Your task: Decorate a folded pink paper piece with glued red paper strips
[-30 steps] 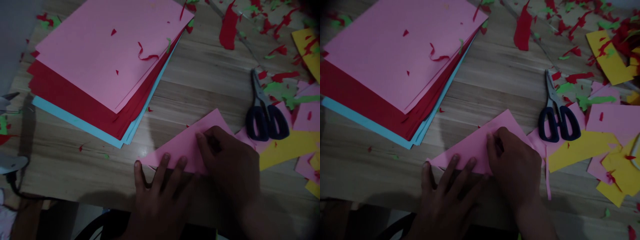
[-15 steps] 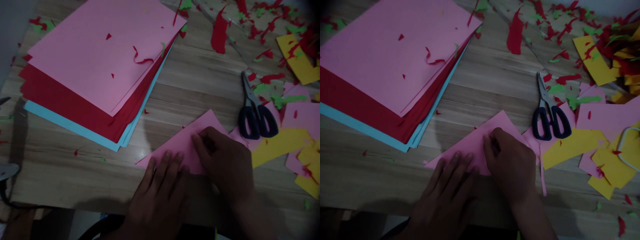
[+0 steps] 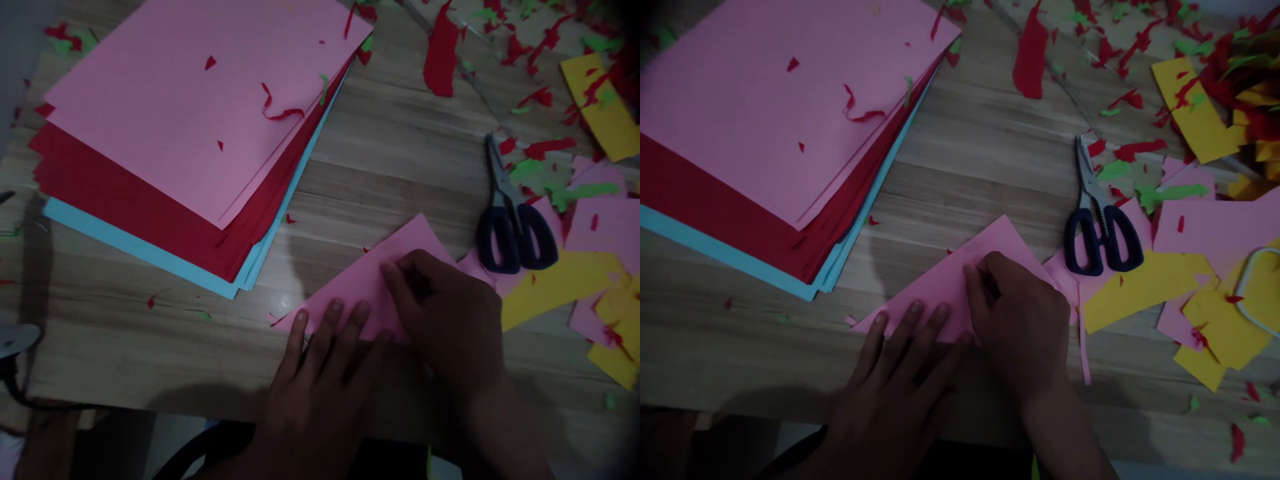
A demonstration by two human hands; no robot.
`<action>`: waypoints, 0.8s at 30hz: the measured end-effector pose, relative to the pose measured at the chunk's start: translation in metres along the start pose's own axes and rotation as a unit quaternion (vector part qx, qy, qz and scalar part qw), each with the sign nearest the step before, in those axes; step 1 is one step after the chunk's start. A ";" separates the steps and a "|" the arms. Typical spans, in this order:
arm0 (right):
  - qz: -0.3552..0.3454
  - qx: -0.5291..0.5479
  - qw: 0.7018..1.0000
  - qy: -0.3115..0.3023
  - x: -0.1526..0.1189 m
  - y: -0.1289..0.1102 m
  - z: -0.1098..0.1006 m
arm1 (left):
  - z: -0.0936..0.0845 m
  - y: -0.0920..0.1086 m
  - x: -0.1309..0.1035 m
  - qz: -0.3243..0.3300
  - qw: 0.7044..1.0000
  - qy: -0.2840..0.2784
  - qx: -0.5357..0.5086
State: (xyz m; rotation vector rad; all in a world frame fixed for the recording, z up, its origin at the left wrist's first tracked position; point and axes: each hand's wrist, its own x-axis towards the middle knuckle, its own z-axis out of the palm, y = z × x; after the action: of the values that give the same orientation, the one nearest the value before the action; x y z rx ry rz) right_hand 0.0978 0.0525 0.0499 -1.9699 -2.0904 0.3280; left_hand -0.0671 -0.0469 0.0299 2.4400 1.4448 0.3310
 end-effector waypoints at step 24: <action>0.020 -0.010 1.000 -0.014 0.001 -0.002 0.000 | -0.004 0.002 -0.001 -0.025 0.999 -0.023 0.007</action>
State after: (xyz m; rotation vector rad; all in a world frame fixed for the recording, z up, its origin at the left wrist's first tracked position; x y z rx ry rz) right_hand 0.0954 0.0535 0.0505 -2.0316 -2.0818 0.3463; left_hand -0.0673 -0.0480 0.0339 2.4015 1.4921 0.2527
